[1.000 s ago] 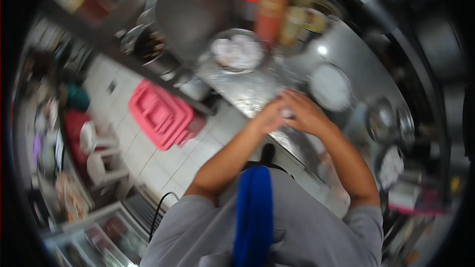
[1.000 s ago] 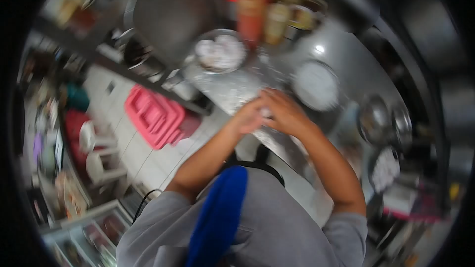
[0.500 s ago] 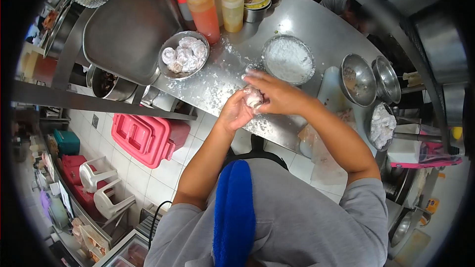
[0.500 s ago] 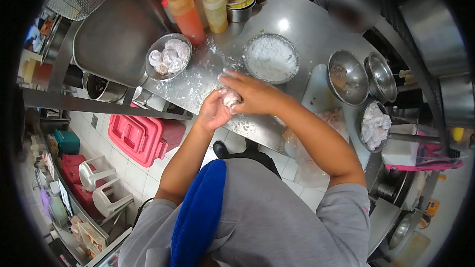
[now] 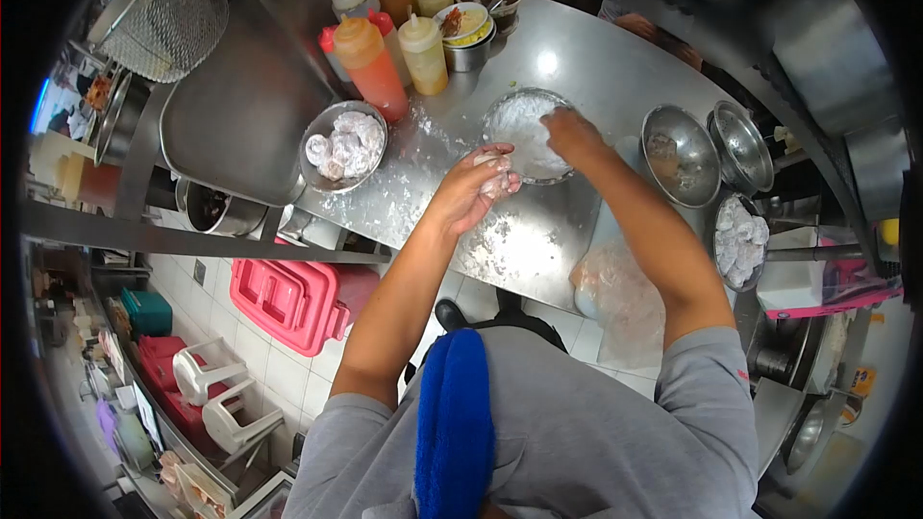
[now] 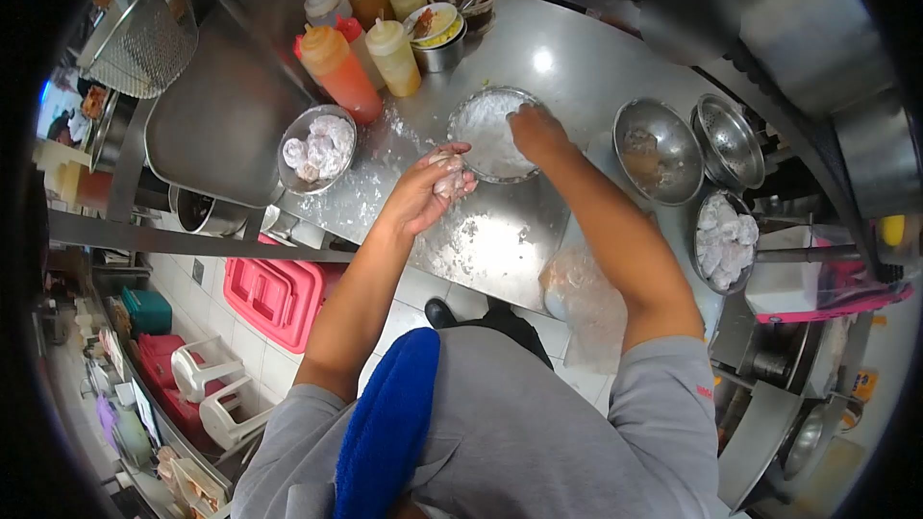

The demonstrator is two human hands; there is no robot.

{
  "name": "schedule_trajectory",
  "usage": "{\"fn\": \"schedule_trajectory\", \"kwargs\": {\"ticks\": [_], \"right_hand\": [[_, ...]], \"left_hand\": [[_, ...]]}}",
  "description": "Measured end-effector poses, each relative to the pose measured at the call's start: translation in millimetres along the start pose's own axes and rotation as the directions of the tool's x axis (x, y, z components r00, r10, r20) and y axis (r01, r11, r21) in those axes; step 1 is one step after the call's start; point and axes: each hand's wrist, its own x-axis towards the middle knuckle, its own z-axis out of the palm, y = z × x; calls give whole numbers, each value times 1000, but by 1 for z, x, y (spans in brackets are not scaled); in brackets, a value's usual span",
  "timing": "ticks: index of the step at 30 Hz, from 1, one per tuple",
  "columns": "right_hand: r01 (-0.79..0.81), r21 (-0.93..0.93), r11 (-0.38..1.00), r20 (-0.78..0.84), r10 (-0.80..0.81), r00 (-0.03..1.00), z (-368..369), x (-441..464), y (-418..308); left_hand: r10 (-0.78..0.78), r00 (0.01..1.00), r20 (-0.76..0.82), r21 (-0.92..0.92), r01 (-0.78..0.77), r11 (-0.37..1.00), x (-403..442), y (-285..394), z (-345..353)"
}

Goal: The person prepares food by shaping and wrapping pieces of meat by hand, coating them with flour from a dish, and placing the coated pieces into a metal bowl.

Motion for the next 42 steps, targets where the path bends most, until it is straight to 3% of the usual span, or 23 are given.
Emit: {"fn": "schedule_trajectory", "kwargs": {"ticks": [5, 8, 9, 10, 11, 12, 14, 15, 17, 21, 23, 24, 26, 28, 29, 30, 31, 34, 35, 37, 39, 41, 42], "right_hand": [[10, -74, 997, 34, -7, 999, 20, 7, -6], [-28, 46, 999, 106, 23, 994, 17, 13, 7], [-52, 196, 979, 94, 34, 995, 6, 13, 13], [-71, 340, 938, 87, 44, 995, -6, 11, 18], [-76, 340, 937, 88, 49, 995, -17, 10, 21], [-136, 408, 903, 68, 119, 991, -29, 9, 22], [-191, 492, 850, 55, 188, 981, -49, 6, 25], [-190, 492, 850, 56, 187, 981, -54, 6, 27], [-273, 507, 818, 153, 226, 962, -61, 6, 27], [-142, 497, 856, 50, 135, 990, -44, 1, 19], [0, 532, 847, -34, 21, 999, -33, 4, 15], [5, 535, 845, -29, 13, 999, -27, 5, 12], [73, 465, 882, 21, -93, 995, -17, 7, 10], [114, 426, 898, 48, -148, 988, -8, 10, 6], [188, 382, 905, 57, -226, 972, -1, 10, 2], [264, 338, 904, 70, -303, 950, 3, 8, -4], [270, 334, 903, 72, -310, 948, 4, 2, -13], [167, 248, 954, 100, -197, 975, 3, -15, -38], [175, 243, 954, 104, -205, 973, 3, -12, -40], [37, 301, 953, 104, -72, 992, 8, -4, -35], [103, 353, 930, 156, -167, 974, 7, 13, -15], [38, 548, 836, 246, -204, 948, -5, 18, -7], [19, 428, 904, 325, -174, 929, -12, 19, -8]], "left_hand": [[-9, 1000, -5, 97, 10, 995, 29, 19, 15], [-39, 996, -75, 307, 60, 950, 45, 22, 18], [-43, 997, -70, 311, 63, 948, 52, 25, 23], [-50, 995, -89, 644, 96, 759, 59, 28, 29], [-48, 993, -109, 880, 119, 459, 66, 29, 35], [-51, 993, -107, 880, 119, 459, 75, 24, 34], [98, 994, 38, 985, -21, -169, 92, 7, 28], [98, 994, 37, 985, -20, -169, 95, 1, 30], [-26, 1000, 16, 833, -28, -552, 97, -7, 31], [-138, 983, -123, 867, 39, -497, 86, -1, 37], [15, 988, 152, 928, -137, -348, 70, 12, 19], [19, 990, 142, 929, -127, -346, 56, 22, 15], [240, 957, 163, 962, -100, -254, 22, 47, 18], [333, 935, 122, 988, -82, -132, -9, 57, 7], [338, 933, 119, 988, -80, -129, -23, 58, -2], [388, 919, 66, 998, -62, -23, -36, 55, -13], [431, 902, 9, 995, -49, 83, -48, 51, -24], [561, 825, -70, 982, -43, 186, -72, 25, -66], [567, 820, -77, 980, -42, 193, -74, 14, -78], [714, 697, 60, 998, -46, -39, -77, -5, -97], [745, 666, 40, 999, -14, -42, -74, -18, -112], [772, 635, 27, 999, 12, -45, -70, -28, -119], [789, 611, 58, 996, 19, -88, -68, -31, -118]]}}
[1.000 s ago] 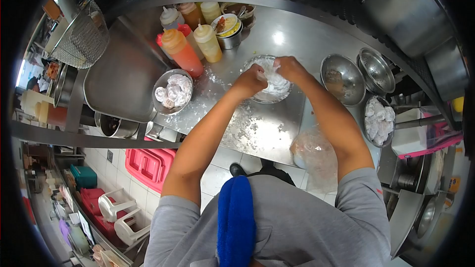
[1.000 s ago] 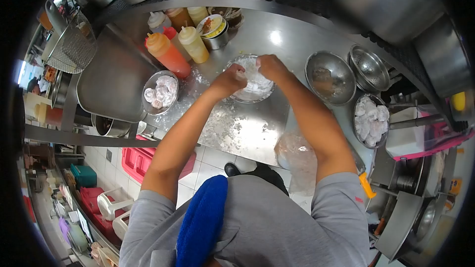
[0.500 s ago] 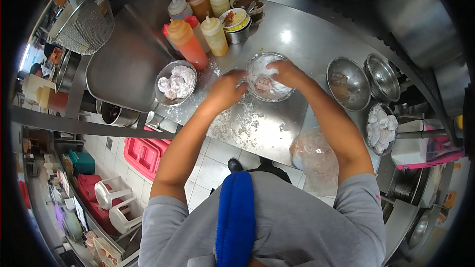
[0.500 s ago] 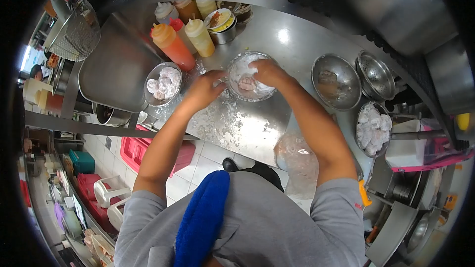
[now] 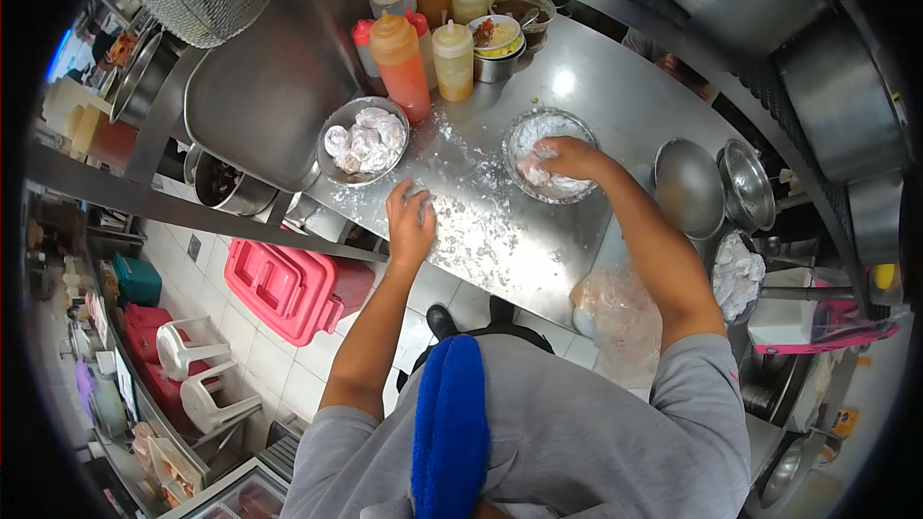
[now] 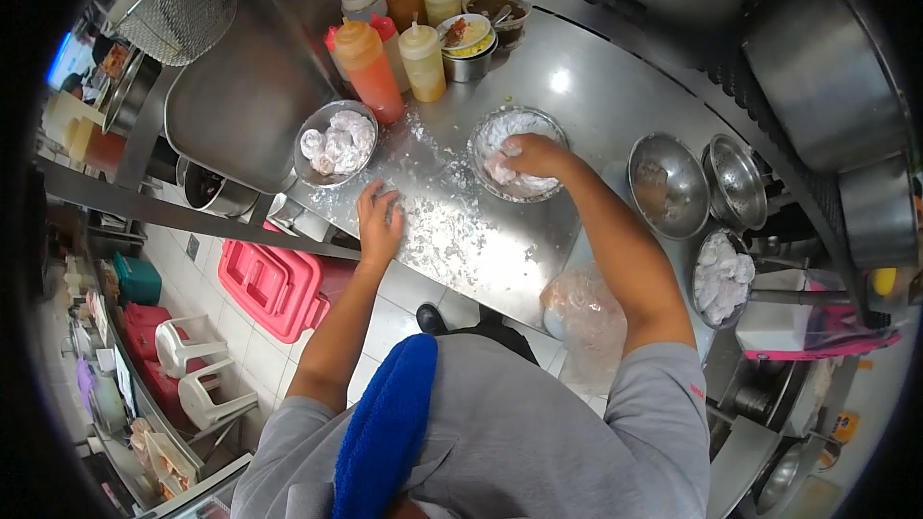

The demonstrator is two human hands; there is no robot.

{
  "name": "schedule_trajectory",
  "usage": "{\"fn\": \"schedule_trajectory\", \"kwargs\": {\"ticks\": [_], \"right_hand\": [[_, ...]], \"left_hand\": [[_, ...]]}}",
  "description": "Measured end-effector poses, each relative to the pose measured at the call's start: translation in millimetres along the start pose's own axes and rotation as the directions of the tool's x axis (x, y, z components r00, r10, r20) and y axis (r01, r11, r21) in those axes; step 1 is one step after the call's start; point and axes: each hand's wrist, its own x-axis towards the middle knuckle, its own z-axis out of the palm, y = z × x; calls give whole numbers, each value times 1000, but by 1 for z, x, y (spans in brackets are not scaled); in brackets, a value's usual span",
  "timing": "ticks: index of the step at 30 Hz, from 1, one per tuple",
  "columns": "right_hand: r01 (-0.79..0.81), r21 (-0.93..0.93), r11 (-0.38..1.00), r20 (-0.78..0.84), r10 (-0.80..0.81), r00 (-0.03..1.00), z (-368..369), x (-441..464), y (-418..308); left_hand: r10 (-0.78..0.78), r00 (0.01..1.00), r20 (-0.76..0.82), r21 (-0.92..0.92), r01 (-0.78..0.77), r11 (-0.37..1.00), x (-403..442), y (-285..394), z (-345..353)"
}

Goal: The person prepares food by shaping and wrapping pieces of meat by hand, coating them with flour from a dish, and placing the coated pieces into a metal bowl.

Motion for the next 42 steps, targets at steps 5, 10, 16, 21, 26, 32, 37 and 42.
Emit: {"fn": "schedule_trajectory", "kwargs": {"ticks": [5, 10, 16, 21, 26, 32, 37, 42], "right_hand": [[-237, -113, 965, -321, 190, 928, -8, -1, 3], [-160, -445, 881, -370, -19, 929, 25, 7, 16], [-156, 38, 987, -237, 160, 958, -19, -1, -16], [-230, -177, 957, -211, 192, 958, 23, -5, -47], [-282, -166, 945, -297, 224, 928, 37, -5, -50], [-169, 27, 985, -201, 171, 964, 9, -2, 12], [-138, -154, 978, -234, 100, 967, 27, -16, -21], [-172, -223, 960, -232, 120, 965, 36, -11, -37]], "left_hand": [[86, 996, -9, 89, -85, 992, -2, 3, 3], [98, 995, -26, 132, -94, 987, -2, 2, 2], [78, 997, -15, 131, -75, 988, -3, 2, 5], [75, 997, -18, 129, -72, 989, -3, 3, 5], [79, 996, -29, 117, -75, 990, -2, 2, 4], [78, 996, -36, 125, -73, 989, -3, 2, 4], [95, 995, -16, 160, -91, 983, -2, 2, 4], [95, 995, -21, 163, -91, 982, -2, 3, 5]]}}
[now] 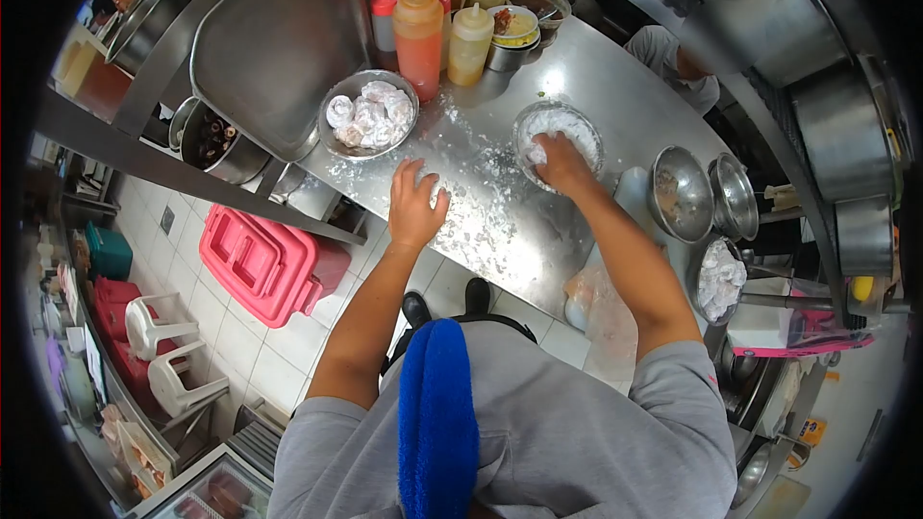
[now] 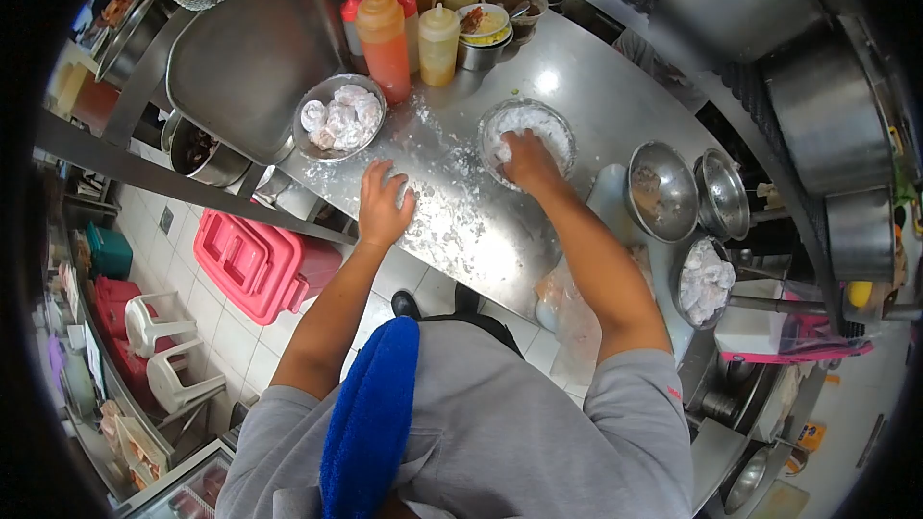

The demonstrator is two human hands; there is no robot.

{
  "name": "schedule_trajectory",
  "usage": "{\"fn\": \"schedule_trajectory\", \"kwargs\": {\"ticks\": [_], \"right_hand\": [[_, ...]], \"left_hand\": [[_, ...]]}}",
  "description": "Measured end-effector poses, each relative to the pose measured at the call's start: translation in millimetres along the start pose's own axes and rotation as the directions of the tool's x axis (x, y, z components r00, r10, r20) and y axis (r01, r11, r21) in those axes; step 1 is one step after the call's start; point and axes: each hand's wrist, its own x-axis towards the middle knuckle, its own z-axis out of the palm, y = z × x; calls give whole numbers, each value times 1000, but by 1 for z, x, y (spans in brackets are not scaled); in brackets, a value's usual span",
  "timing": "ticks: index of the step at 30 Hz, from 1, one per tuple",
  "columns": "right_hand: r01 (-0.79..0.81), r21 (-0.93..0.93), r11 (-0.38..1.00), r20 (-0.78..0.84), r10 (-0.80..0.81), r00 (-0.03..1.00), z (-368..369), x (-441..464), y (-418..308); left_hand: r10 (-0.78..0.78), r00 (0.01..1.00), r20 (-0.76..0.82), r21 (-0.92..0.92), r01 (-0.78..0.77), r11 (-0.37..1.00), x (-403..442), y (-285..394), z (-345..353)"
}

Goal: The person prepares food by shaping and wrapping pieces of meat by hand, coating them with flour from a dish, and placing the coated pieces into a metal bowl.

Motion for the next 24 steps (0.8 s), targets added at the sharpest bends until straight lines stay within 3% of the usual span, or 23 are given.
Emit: {"fn": "schedule_trajectory", "kwargs": {"ticks": [1, 5, 7, 9, 11, 17, 19, 20, 21, 23, 24], "right_hand": [[-14, 93, 996, 66, 8, 998, -3, 5, 4], [15, 163, 987, 122, -35, 992, -8, 17, 41], [-67, 62, 996, -20, 69, 997, -16, 13, 41], [-7, 41, 999, 29, 6, 1000, -16, 11, 35], [-58, -154, 986, 69, 69, 995, -5, 4, 11], [-3, -25, 1000, 156, 7, 988, 0, 11, 22], [-12, 156, 988, 316, -38, 948, -17, 12, 31], [-15, 19, 1000, 250, 10, 968, -18, 12, 33], [-18, 17, 1000, 254, 14, 967, -18, 13, 32], [10, -107, 994, 26, -7, 1000, -16, 14, 27], [4, -47, 999, 5, -3, 1000, -14, 11, 19]], "left_hand": [[-8, 1000, 4, -6, 8, 1000, 0, 0, -1], [-6, 1000, 0, -3, 6, 1000, 1, -1, 0], [-16, 1000, 8, -8, 16, 1000, 0, 0, -1], [-7, 1000, 4, -1, 7, 1000, 1, -2, 0], [5, 1000, 5, -3, -5, 1000, 1, -4, 2], [4, 1000, 7, 14, -4, 1000, 0, -5, 3], [-7, 1000, 18, 3, 7, 1000, -1, -4, 2], [-9, 1000, 16, 8, 9, 1000, -1, -4, 2], [-9, 1000, 12, 12, 9, 1000, -1, -4, 3], [-9, 1000, 18, 16, 9, 1000, -1, -3, 4], [-9, 1000, 17, 29, 8, 1000, 0, -4, 4]]}}
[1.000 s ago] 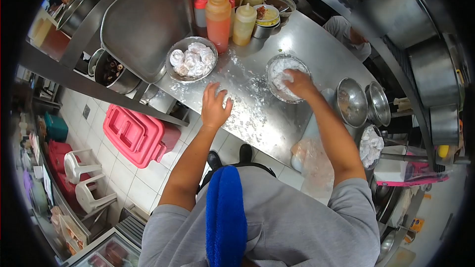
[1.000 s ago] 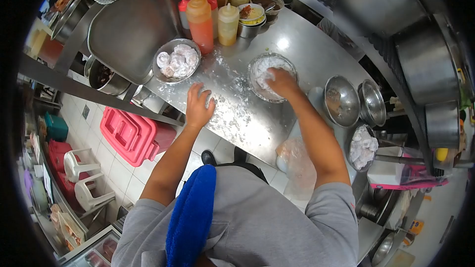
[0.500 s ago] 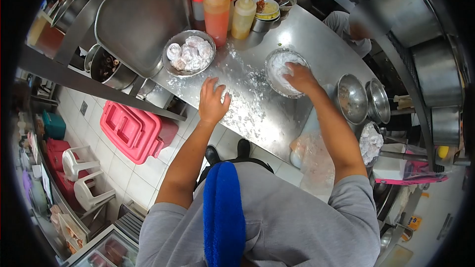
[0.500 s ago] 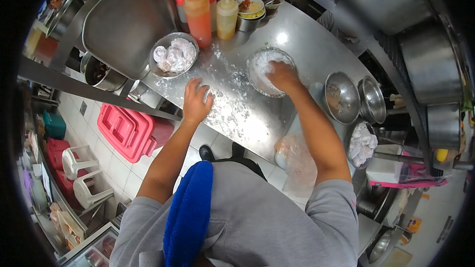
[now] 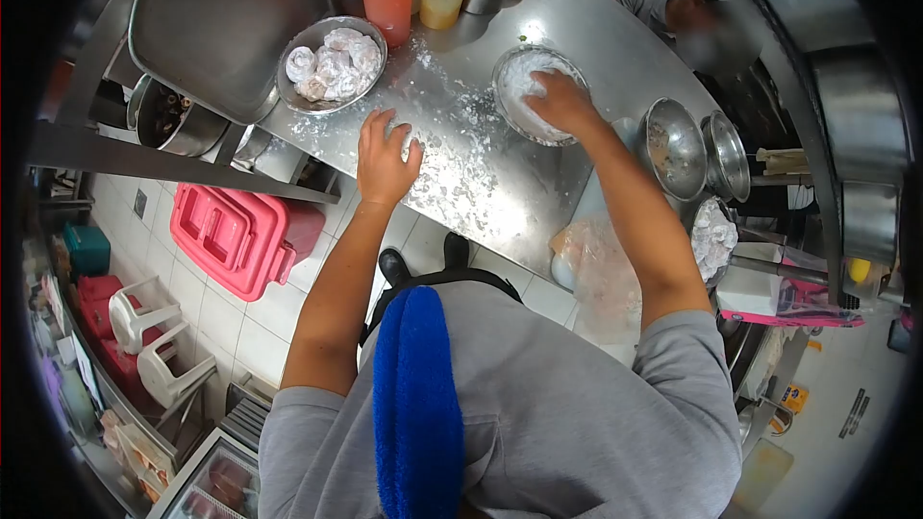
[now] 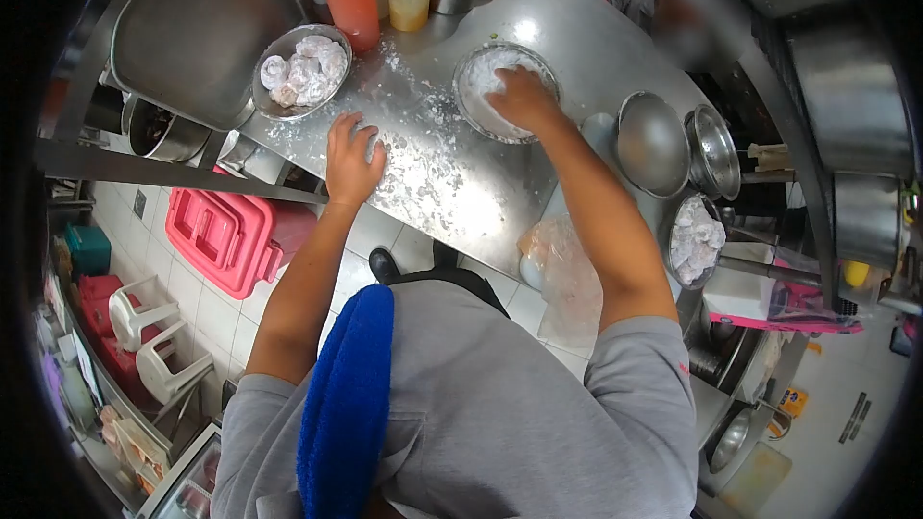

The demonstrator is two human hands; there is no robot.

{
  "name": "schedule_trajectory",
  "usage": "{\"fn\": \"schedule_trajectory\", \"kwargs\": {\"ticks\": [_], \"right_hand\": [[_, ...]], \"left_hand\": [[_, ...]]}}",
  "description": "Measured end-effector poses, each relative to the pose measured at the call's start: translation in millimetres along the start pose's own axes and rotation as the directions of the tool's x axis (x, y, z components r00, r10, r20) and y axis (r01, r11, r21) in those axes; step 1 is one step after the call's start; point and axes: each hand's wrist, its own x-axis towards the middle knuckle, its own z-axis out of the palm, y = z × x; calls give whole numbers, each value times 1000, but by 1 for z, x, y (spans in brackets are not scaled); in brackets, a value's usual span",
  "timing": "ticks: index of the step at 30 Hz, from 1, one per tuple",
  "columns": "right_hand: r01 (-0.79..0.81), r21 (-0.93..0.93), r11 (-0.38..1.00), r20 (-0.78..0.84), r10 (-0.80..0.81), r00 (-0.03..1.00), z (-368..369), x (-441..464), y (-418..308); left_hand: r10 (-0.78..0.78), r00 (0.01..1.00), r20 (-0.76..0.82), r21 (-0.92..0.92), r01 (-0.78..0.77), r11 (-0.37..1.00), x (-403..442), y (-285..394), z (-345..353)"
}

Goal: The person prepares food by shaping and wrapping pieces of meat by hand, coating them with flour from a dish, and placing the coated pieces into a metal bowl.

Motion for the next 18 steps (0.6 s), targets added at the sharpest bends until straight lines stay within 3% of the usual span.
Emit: {"fn": "schedule_trajectory", "kwargs": {"ticks": [5, 7, 9, 11, 13, 15, 16, 17, 18], "right_hand": [[93, -195, 976, 64, -82, 995, 11, 2, -11], [101, 101, 990, 241, -123, 963, 3, 11, 3], [53, 114, 992, 159, -71, 985, -5, 6, 15], [159, 73, 985, -73, -153, 985, -9, 4, 28], [179, 55, 982, -41, -177, 983, 0, -9, 24], [171, -262, 950, -5, -178, 984, 10, -25, 12], [151, -279, 948, 16, -153, 988, 13, -24, 13], [153, -278, 948, 14, -155, 988, 10, -21, 15], [123, 13, 992, 98, -124, 987, 2, -17, 17]], "left_hand": [[-1, 1000, -8, -24, 1, 1000, -1, 1, -2], [0, 1000, -17, -29, -1, 1000, 0, 0, -2], [1, 1000, -24, -42, -2, 999, -1, 1, -2], [6, 1000, -29, -40, -7, 999, -1, 0, -1], [21, 999, -33, -37, -22, 999, -1, -2, 0], [16, 999, -30, -49, -17, 999, -1, -2, 1], [17, 999, -32, -47, -18, 999, -1, -2, 2], [11, 1000, -28, -41, -12, 999, -1, -2, 2], [5, 1000, -23, -33, -5, 999, -1, -2, 1]]}}
